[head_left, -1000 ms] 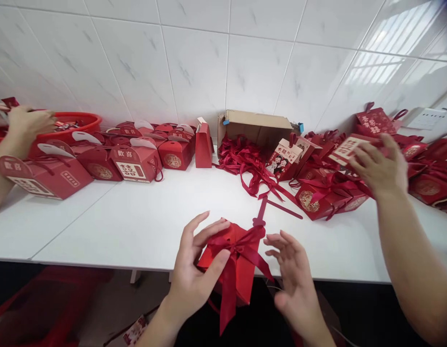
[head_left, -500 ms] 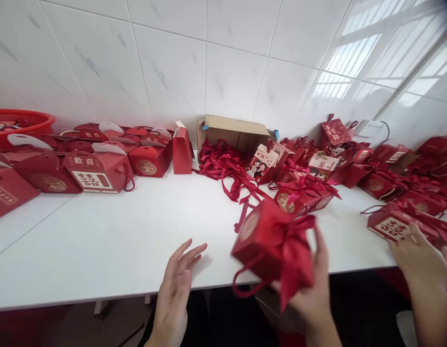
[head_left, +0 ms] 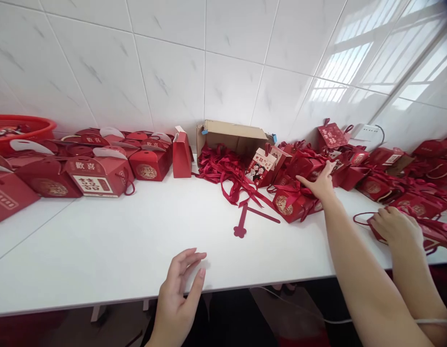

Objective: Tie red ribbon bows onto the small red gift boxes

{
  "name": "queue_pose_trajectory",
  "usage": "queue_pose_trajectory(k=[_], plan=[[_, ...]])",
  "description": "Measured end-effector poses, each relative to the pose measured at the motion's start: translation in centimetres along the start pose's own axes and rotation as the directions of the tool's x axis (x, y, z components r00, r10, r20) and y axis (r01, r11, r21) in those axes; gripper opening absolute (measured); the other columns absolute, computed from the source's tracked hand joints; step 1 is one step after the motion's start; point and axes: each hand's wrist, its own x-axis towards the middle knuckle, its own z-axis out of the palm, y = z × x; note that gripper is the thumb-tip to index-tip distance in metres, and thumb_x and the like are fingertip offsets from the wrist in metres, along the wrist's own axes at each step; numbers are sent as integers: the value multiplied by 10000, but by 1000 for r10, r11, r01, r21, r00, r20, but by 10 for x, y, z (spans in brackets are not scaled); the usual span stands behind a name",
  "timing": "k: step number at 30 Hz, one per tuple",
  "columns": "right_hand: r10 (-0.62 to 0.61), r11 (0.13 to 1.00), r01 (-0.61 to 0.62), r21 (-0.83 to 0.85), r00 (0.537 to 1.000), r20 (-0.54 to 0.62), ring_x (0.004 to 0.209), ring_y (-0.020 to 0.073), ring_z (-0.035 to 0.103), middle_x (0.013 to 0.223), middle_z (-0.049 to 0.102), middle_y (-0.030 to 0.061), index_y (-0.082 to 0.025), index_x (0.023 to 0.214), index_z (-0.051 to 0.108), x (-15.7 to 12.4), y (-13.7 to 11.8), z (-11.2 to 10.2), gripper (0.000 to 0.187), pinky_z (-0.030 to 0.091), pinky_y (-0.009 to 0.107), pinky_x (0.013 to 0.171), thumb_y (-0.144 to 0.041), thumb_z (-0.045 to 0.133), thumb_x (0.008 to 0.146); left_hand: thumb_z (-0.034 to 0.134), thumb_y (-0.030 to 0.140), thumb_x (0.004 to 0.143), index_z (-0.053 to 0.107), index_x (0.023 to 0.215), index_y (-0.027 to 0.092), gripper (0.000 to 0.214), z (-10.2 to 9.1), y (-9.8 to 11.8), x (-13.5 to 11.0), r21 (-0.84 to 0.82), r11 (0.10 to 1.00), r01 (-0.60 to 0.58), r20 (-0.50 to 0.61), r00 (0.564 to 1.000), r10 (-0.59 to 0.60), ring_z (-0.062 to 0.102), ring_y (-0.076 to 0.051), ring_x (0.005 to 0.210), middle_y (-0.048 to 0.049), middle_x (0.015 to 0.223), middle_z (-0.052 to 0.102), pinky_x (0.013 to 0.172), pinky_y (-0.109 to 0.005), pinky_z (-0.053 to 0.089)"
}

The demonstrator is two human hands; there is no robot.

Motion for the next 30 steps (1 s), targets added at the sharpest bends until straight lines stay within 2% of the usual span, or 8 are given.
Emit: queue_pose_trajectory(k=[4,7,10,13,15,20,24,30], plan=[[131,989,-133,-63,991,-42,1380,425,155,1504,152,264,-22,1473,50,-13,-2,-4,1059,182,578,1090,-578,595,754,582,426,808,402,1251,284,498,2,2,-2,-42,999,-21,-42,999,20,594,-250,1090,-88,1113,620,987,-450,445],[-50,999,46,-29,984,-170,1407,370,109,1532,132,195,-57,1481,90,-59,-17,-14,931,138,538,1127,-558,514,820,584,391,815,373,1266,308,505,-7,2,5,-110,990,-88,-89,993,78,547,-248,1148,-89,1170,572,976,-456,461],[-223,967,243,78,954,-198,1388,316,232,1520,227,124,-199,1487,132,-130,-31,-10,796,239,516,1112,-487,515,852,635,352,780,379,1246,304,534,-39,-1,25,-33,984,-178,-201,965,168,445,-254,1258,-96,1240,507,1011,-462,429],[-210,926,188,329,977,33,1306,322,394,1521,207,130,-263,1485,59,-191,-34,7,771,439,503,982,-419,500,872,699,359,706,384,1237,292,621,-85,-1,47,120,985,-128,-296,942,158,385,-274,1305,-105,1298,455,1048,-492,376],[-218,942,134,308,942,256,1281,318,429,1511,240,122,-282,1475,126,-212,-32,20,713,450,501,977,-417,489,877,719,379,674,392,1238,279,660,-114,2,61,197,979,-46,-300,948,105,376,-288,1311,-112,1289,457,1042,-504,374],[-246,968,192,162,864,440,1269,300,441,1385,460,123,-225,1391,363,-211,-23,32,543,381,538,1040,-421,454,892,716,386,665,340,1285,235,741,-146,21,114,345,938,25,-282,956,78,360,-322,1311,-144,1333,419,1022,-540,360],[-324,944,264,196,847,421,1249,306,459,1313,540,104,-217,1251,530,-210,-19,30,428,399,547,1022,-423,473,881,775,359,602,233,1328,98,943,-152,39,174,639,764,-89,-272,903,333,181,-362,1366,-202,1415,231,1123,-511,169],[-318,944,243,223,846,427,1241,311,465,1294,557,92,-232,1183,593,-212,-19,29,384,409,562,1003,-428,493,869,684,544,653,244,1137,67,810,-155,40,215,554,832,-29,-451,830,329,143,-354,1333,-202,1336,173,1132,-471,135]])
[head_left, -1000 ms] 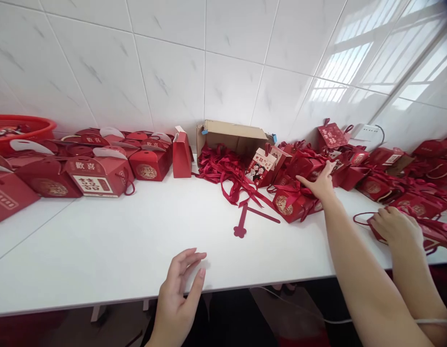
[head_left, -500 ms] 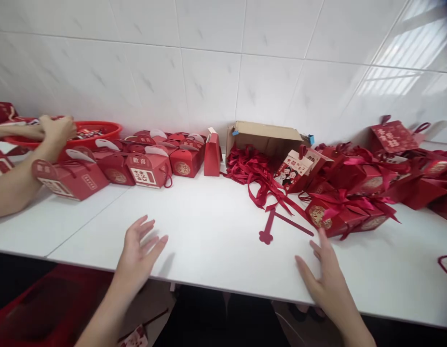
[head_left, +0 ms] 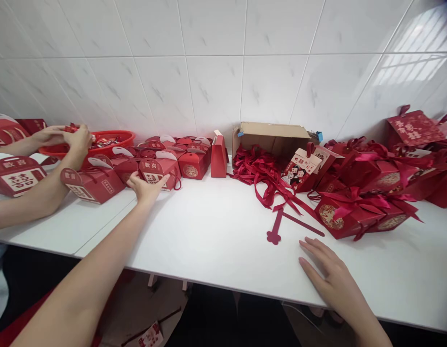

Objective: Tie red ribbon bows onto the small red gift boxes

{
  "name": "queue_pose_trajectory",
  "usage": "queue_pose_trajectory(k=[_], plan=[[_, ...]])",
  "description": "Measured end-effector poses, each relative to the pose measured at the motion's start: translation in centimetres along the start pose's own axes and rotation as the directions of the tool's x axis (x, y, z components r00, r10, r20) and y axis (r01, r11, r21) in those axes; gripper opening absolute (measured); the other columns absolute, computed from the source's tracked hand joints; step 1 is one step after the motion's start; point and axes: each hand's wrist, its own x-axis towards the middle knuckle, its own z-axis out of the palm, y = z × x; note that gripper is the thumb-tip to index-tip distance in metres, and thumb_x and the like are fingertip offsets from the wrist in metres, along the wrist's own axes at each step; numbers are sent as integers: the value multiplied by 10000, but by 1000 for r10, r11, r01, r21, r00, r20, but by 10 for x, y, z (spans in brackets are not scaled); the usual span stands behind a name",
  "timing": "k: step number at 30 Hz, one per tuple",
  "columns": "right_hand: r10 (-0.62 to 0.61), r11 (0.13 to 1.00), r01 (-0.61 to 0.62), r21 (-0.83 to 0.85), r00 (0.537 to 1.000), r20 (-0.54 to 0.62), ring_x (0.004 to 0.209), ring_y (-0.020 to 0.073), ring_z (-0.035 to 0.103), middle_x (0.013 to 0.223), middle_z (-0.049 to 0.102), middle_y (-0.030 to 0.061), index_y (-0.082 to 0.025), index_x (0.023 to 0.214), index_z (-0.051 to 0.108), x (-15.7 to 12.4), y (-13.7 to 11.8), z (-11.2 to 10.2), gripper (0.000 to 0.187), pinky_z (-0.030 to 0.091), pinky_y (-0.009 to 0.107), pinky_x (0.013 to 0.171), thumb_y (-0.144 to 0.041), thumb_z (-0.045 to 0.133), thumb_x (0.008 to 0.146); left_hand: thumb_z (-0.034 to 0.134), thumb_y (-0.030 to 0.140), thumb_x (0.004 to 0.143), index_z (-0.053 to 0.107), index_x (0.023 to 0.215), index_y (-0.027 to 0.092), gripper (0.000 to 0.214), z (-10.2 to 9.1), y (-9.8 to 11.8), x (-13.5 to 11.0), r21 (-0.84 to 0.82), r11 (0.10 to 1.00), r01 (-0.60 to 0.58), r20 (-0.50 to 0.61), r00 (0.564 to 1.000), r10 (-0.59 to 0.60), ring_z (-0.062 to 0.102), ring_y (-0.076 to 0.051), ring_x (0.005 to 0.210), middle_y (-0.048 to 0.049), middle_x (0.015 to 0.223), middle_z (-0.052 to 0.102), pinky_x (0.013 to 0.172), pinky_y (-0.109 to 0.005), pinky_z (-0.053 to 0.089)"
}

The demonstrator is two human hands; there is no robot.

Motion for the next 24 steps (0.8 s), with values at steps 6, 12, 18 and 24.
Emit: queue_pose_trajectory(k=[6,12,18,24], plan=[[50,998,-50,25,999,1,1234,299,467,1283,562,98,-216,1164,609,3,-3,-4,374,403,542,1016,-417,503,867,678,529,651,238,824,217,566,3,-8,-3,-1,996,87,24,996,-87,247,-279,1278,-86,1184,284,1127,-431,190],[52,999,-52,13,999,17,1244,288,453,1294,550,105,-205,1179,595,5,-10,-5,363,394,539,1017,-390,496,882,721,496,628,212,800,236,597,7,-1,-9,-3,993,120,117,986,-118,375,-236,1196,-74,1169,334,1081,-407,291],[50,999,-50,-2,998,43,1226,287,472,1284,556,96,-224,1130,638,7,-7,-14,334,407,511,1007,-388,523,862,765,488,588,314,961,192,656,-4,15,-64,-48,997,57,391,920,-34,490,-297,1143,-62,1113,460,1007,-464,385],[77,997,-72,-27,958,276,891,225,643,1077,671,82,-220,1081,664,73,-16,-38,279,506,362,802,-282,511,856,776,424,604,387,1163,240,706,-27,13,-150,-100,992,-81,635,762,126,495,-323,1194,-98,1264,491,998,-497,421]])
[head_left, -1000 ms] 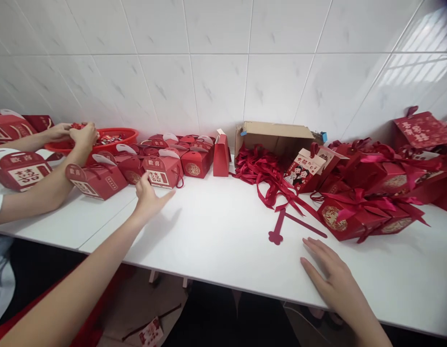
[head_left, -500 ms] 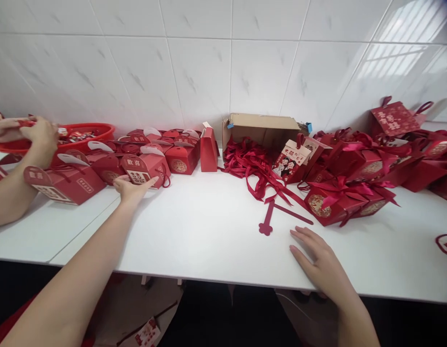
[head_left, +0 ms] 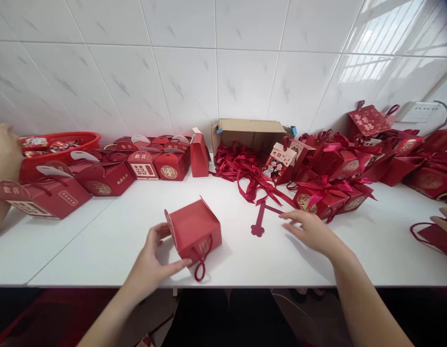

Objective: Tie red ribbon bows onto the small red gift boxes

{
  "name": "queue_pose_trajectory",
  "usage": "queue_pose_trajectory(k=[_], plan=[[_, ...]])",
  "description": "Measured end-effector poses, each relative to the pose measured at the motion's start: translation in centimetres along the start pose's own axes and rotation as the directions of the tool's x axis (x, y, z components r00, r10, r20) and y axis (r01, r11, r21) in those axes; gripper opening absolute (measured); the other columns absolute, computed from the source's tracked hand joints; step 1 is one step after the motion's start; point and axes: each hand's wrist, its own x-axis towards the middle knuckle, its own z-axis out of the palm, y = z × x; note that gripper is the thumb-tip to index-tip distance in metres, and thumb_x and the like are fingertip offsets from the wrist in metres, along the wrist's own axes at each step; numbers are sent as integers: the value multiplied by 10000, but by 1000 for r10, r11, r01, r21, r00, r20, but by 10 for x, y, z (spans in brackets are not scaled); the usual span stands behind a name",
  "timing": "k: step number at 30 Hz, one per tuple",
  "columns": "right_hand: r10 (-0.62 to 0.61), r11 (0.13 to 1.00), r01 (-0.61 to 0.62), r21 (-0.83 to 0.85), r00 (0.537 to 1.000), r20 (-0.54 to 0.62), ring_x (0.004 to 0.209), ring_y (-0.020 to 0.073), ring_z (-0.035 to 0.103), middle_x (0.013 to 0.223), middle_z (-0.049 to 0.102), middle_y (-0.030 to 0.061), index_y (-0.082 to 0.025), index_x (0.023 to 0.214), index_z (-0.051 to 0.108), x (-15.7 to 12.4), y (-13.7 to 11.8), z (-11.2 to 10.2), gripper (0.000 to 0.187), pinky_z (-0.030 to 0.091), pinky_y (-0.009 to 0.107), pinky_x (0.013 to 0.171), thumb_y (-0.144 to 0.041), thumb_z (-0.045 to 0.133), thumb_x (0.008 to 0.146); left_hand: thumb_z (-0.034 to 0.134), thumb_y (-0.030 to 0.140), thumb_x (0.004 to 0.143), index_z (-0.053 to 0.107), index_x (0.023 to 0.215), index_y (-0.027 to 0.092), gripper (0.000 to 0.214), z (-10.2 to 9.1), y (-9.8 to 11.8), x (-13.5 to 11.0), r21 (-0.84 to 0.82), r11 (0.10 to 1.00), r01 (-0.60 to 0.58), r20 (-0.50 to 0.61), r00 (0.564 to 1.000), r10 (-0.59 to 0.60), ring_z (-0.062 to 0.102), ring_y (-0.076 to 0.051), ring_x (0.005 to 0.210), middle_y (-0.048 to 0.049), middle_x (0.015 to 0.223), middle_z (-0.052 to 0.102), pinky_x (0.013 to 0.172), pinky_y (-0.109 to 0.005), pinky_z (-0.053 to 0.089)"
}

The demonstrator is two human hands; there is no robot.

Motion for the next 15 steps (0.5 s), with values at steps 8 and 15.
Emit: queue_pose_trajectory(k=[8,15], plan=[[5,977,-16,-211,999,-50,803,222,623,896,643,94,-185,868,728,98,-20,20,209,451,304,693,-94,581,752,683,450,722,340,1377,285,758,7,3,-14,-46,999,-24,181,983,32,411,-309,1306,-94,1433,428,1037,-450,406],[-74,997,63,-39,906,-416,1005,189,565,1060,581,119,-132,937,669,83,-37,-4,205,456,305,859,-222,494,876,560,686,701,254,1433,275,893,8,-15,-11,-157,971,-179,55,980,190,298,-335,1366,-123,1513,275,1065,-476,351]])
